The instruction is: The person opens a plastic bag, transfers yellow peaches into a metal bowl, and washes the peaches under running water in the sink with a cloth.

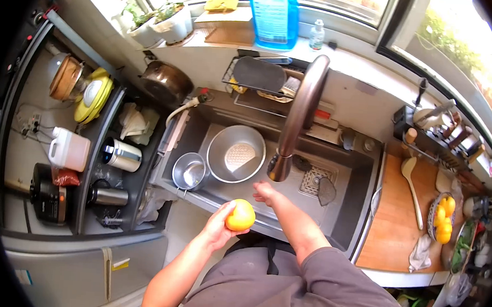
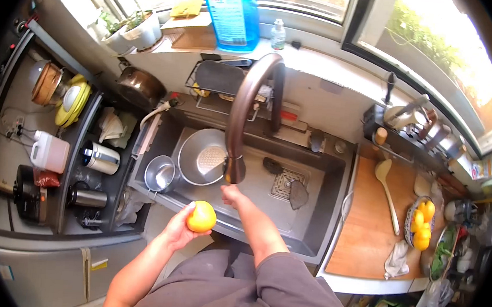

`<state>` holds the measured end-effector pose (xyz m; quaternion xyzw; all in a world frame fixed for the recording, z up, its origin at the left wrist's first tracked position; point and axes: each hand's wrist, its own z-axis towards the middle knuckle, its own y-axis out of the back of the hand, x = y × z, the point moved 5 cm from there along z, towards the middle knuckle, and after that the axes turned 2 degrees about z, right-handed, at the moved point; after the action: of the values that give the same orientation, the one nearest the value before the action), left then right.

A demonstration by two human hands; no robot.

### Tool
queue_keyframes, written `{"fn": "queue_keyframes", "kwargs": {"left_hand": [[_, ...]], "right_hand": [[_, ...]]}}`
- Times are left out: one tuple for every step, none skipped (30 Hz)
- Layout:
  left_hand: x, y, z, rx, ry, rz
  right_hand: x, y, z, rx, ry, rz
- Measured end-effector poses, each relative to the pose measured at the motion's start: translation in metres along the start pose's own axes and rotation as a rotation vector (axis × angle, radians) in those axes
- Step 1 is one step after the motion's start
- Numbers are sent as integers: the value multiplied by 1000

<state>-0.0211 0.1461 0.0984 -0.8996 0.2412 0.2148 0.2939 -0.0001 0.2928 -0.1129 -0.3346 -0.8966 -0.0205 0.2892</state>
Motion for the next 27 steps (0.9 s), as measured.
{"fn": "queue_keyframes", "kwargs": {"left_hand": [[0,0,4,-12,3,22],[2,-1,8,-21,7,43],[4,-1,14,-13,18,66],[6,-4,19,18,31,78],[8,-7,24,17,40,58],[11,-11,29,22,55,44],[14,-15,35,35,54,67],[16,-22,40,62,60,109],[19,-29,45,118,90,147],[23,-39,49,176,120,188],[26,-52,48,200,138,256],[33,-64,51,253,161,286],[39,-74,52,324,183,311],[44,-83,53,388,203,334],[46,-93,52,463,228,368],[49,-103,50,496,244,388],[50,-114,46,561,223,517],[53,-122,44,621,194,641],[60,-125,49,639,197,674],[63,-128,47,653,199,681],[68,-128,45,641,213,713],[73,-128,44,626,225,746],[77,-123,46,599,236,729],[80,-119,46,602,228,735],[82,-113,48,551,232,734],[84,-107,50,495,239,730],[84,-101,51,488,234,727]], "right_hand": [[1,2,-1,12,-12,-177],[1,7,-4,-10,42,-241],[8,8,-25,19,120,-131],[13,10,-49,43,203,-21],[20,10,-81,119,207,54],[26,11,-114,188,216,133],[31,12,-144,245,280,117],[32,15,-169,297,346,101],[31,22,-183,203,473,-56],[28,27,-198,102,584,-219],[28,36,-216,-48,626,-328],[21,47,-223,-111,623,-309],[15,59,-230,-181,639,-204],[10,70,-239,-243,660,-102],[-1,84,-246,-261,567,57],[-17,102,-245,-278,598,230],[-25,117,-259,-315,619,315],[-27,132,-279,-344,643,395],[-31,151,-303,-447,615,427],[-33,166,-331,-544,585,459],[-53,200,-335,-716,602,521],[-71,233,-340,-886,619,582],[-74,261,-365,-1011,667,561],[-90,302,-377,-1167,671,523],[-89,323,-408,-1172,806,630],[-94,353,-433,-1319,852,597],[-101,387,-454,-1535,935,489]]}}
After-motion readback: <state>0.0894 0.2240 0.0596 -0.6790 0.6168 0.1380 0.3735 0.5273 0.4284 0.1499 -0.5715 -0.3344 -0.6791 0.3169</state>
